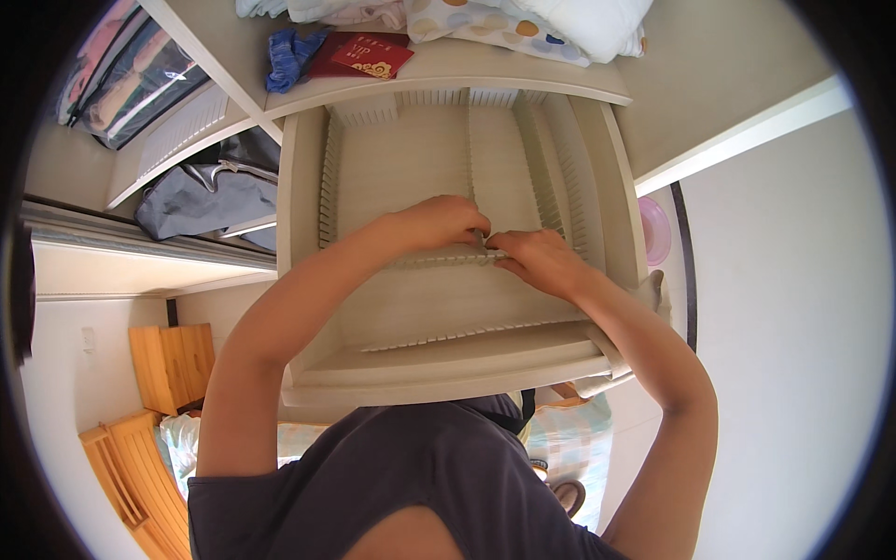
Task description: The person adjusts and snaps together plastic dividers inside a drawer by hand.
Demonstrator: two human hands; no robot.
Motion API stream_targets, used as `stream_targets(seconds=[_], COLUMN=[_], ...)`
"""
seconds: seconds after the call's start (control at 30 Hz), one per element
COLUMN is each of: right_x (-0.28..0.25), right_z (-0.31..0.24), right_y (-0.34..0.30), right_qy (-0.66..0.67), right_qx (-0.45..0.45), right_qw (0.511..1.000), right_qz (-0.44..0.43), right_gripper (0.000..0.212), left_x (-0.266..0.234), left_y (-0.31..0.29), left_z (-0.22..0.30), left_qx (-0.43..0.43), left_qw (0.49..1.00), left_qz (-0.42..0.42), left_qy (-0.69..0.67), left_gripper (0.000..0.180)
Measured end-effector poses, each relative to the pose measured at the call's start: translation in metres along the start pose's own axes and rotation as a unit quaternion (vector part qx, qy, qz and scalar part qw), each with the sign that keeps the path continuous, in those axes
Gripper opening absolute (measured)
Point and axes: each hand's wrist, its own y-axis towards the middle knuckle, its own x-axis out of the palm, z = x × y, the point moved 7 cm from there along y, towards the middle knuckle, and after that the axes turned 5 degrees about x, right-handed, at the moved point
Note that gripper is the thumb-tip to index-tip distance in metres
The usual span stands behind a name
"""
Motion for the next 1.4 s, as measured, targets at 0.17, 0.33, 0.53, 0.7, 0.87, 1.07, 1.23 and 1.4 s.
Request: stream_targets(seconds=[0.17,0.33,0.53,0.7,0.87,1.07,1.23,1.4], right_x=[-0.002,0.002,0.001,-0.001,-0.001,-0.002,0.000,-0.003], right_z=[-0.006,-0.002,0.000,-0.004,-0.001,0.000,0.002,-0.004], right_y=[0.002,-0.001,0.001,0.001,0.000,0.000,0.000,0.000], right_qy=[0.005,0.008,0.026,0.019,0.020,0.027,0.003,0.000], right_qx=[-0.014,-0.046,-0.051,-0.042,-0.054,-0.059,-0.069,-0.080], right_qw=[1.000,0.999,0.998,0.999,0.998,0.997,0.996,0.995], right_qz=[-0.015,0.005,0.005,0.018,0.025,0.031,0.050,0.061], right_gripper=[0.025,0.025,0.024,0.027,0.028,0.027,0.023,0.014], left_x=[0.003,0.009,0.009,0.008,0.012,0.015,0.014,0.006], left_y=[0.005,0.010,0.009,0.010,0.010,0.009,0.006,0.010], left_z=[-0.004,-0.008,-0.011,-0.010,-0.012,-0.013,-0.011,0.007], left_qx=[0.038,0.052,0.030,0.010,0.004,0.006,0.010,0.058], left_qw=[0.997,0.995,0.996,0.996,0.996,0.995,0.993,0.974], left_qz=[0.061,0.077,0.082,0.058,0.073,0.094,0.094,0.058], left_qy=[0.037,0.029,0.012,0.062,0.042,0.042,0.063,0.211], left_gripper=[0.013,0.013,0.014,0.013,0.013,0.012,0.012,0.008])
